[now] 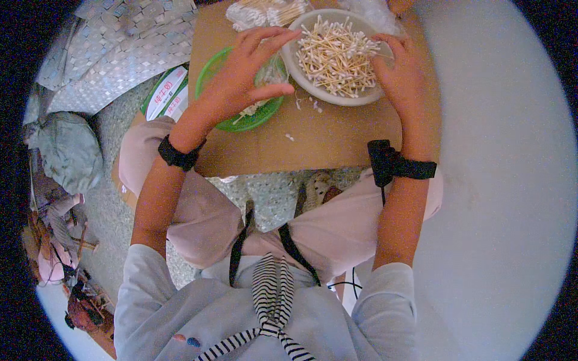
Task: The recorder is sorting cotton swabs and placing them into bundles or bags.
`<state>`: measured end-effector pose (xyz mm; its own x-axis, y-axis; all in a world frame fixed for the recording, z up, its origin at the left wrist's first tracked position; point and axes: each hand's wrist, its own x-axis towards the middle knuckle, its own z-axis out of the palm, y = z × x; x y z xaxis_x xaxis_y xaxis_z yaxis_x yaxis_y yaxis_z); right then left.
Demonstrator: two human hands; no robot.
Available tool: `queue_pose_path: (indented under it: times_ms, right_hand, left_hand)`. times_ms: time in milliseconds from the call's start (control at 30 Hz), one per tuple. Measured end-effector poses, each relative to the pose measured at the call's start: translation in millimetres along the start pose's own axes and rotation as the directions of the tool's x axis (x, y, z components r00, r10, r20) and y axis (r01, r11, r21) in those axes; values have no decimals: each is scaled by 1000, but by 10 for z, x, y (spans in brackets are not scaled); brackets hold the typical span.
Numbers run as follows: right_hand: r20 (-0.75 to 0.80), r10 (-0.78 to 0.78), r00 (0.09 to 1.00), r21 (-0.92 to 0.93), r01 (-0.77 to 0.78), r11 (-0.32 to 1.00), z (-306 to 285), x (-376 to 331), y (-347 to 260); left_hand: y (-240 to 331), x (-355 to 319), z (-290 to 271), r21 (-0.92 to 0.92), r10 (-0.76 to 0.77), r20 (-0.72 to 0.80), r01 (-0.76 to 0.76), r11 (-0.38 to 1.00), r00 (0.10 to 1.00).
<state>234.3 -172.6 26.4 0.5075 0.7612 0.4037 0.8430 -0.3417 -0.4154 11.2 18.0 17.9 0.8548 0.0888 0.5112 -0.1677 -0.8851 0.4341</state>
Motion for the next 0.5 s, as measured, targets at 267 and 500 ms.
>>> queue_pose_path:
  times_ms: [267,500]
  right_hand:
    - [220,-26,975,-123,54,991,326,-96,-136]
    - [235,-19,972,-59,34,998,547,-102,-304]
  left_hand:
    - [-19,22,32,8,-25,-8,25,1000,1000]
    - [-14,5,55,154,-6,-114,24,988,993]
